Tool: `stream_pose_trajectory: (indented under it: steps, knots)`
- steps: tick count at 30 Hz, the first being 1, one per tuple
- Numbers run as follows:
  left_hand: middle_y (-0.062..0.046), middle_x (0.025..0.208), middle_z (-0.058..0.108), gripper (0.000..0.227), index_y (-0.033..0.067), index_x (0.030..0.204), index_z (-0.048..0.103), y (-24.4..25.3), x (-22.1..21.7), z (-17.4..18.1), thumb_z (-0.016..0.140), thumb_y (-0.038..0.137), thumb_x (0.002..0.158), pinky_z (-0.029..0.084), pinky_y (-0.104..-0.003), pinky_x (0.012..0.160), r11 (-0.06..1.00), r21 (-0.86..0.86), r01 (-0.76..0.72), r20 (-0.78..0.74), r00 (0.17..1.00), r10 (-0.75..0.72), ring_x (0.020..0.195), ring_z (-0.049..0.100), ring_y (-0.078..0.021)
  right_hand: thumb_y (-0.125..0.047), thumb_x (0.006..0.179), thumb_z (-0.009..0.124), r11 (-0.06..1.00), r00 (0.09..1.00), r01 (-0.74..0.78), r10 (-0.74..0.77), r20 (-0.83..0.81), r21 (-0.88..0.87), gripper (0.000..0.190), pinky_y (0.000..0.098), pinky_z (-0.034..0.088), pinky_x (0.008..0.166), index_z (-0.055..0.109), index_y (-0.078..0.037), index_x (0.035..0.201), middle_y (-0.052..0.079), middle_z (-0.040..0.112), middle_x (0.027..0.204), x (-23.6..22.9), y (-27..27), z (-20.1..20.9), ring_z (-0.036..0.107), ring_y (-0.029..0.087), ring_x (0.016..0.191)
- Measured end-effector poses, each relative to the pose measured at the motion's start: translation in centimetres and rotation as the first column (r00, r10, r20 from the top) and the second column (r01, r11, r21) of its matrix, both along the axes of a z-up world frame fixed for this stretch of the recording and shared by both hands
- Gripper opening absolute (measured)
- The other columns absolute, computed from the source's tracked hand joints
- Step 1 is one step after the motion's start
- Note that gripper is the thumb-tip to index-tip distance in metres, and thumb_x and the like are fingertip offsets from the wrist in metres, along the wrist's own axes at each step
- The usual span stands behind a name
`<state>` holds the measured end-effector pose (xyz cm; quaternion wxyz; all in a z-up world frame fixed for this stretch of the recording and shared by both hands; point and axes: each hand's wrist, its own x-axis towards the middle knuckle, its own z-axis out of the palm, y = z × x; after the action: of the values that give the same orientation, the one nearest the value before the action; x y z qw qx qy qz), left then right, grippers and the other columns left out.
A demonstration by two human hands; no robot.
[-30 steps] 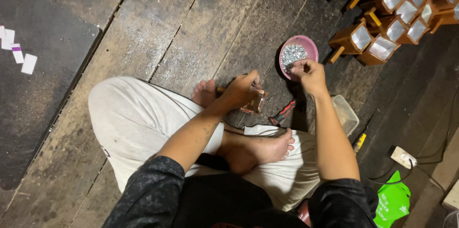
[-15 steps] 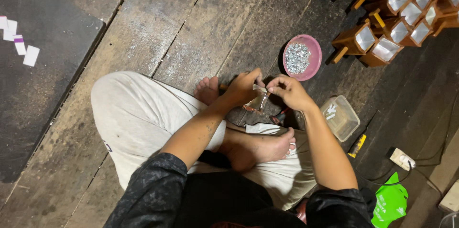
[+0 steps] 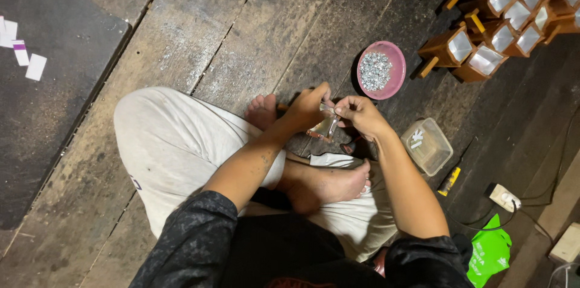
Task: The person assembles small wooden frames by picking up small metal components from a bowl, placing them onto the wooden pieces, and using a drill to secure them.
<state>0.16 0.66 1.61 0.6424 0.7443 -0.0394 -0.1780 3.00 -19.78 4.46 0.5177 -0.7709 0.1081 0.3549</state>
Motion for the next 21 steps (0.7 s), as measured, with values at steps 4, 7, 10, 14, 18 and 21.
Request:
stream_pose_trajectory:
  steps: [4,7,10,14,18,21]
  knots:
    - [-0.009,0.102,0.078,0.035,0.0131,0.101,0.049,-0.1,0.1,-0.4,0.079,0.013,0.082,0.054,-0.047,0.091,0.999,0.027,0.038,-0.035,0.999,-0.037,0.107,0.071,-0.0340,0.002,0.086,0.077,0.996,0.996,0.085,-0.085,0.006,-0.013,0.022,0.0443,0.067,0.062,0.059,0.003,0.097,0.008,0.051,0.082,0.0,0.0,-0.6,0.070,0.026,0.077]
    - [-0.001,0.104,0.078,0.031,0.0178,0.097,0.053,0.5,0.2,1.4,0.080,0.019,0.082,0.055,-0.043,0.091,0.988,0.133,0.083,-0.051,0.996,-0.077,0.107,0.072,-0.0266,0.004,0.083,0.079,0.995,0.995,0.099,-0.099,0.012,-0.006,0.026,0.0483,0.067,0.060,0.056,0.002,0.095,0.008,0.050,0.080,0.2,-0.1,-1.0,0.069,0.027,0.070]
    - [-0.007,0.105,0.077,0.027,0.0166,0.099,0.058,0.8,0.6,2.4,0.080,0.021,0.084,0.055,-0.048,0.093,0.969,0.203,0.143,-0.025,0.990,-0.141,0.109,0.071,-0.0319,0.005,0.081,0.081,0.994,0.994,0.105,-0.104,0.026,-0.020,0.025,0.0479,0.067,0.060,0.059,0.003,0.094,0.009,0.054,0.079,0.5,0.3,-0.8,0.070,0.027,0.070]
    - [-0.009,0.102,0.077,0.020,0.0157,0.094,0.059,0.8,0.2,0.7,0.077,0.019,0.086,0.056,-0.047,0.089,0.976,0.169,0.136,-0.033,0.991,-0.133,0.106,0.072,-0.0334,0.003,0.083,0.079,0.991,0.991,0.135,-0.135,-0.003,-0.011,0.020,0.0458,0.069,0.064,0.062,0.003,0.093,0.006,0.054,0.076,-0.1,1.0,0.3,0.069,0.023,0.071]
    - [-0.010,0.102,0.079,0.023,0.0088,0.089,0.056,0.0,0.5,-1.5,0.078,0.012,0.084,0.055,-0.045,0.087,0.993,0.074,0.096,-0.011,0.995,-0.095,0.106,0.072,-0.0343,-0.006,0.089,0.075,0.953,0.954,0.299,-0.297,0.050,-0.043,0.019,0.0473,0.068,0.072,0.065,-0.001,0.105,0.006,0.056,0.086,-1.0,-0.7,0.1,0.067,0.022,0.081]
    - [-0.009,0.102,0.079,0.023,0.0082,0.087,0.056,-0.3,0.4,-2.3,0.079,0.010,0.083,0.056,-0.042,0.087,0.994,0.062,0.089,-0.035,0.996,-0.087,0.105,0.074,-0.0300,-0.031,0.089,0.079,0.885,0.951,0.293,-0.230,0.208,-0.362,0.031,0.0508,0.063,0.070,0.067,-0.004,0.100,0.012,0.062,0.085,-3.4,-7.2,-4.2,0.070,0.032,0.084]
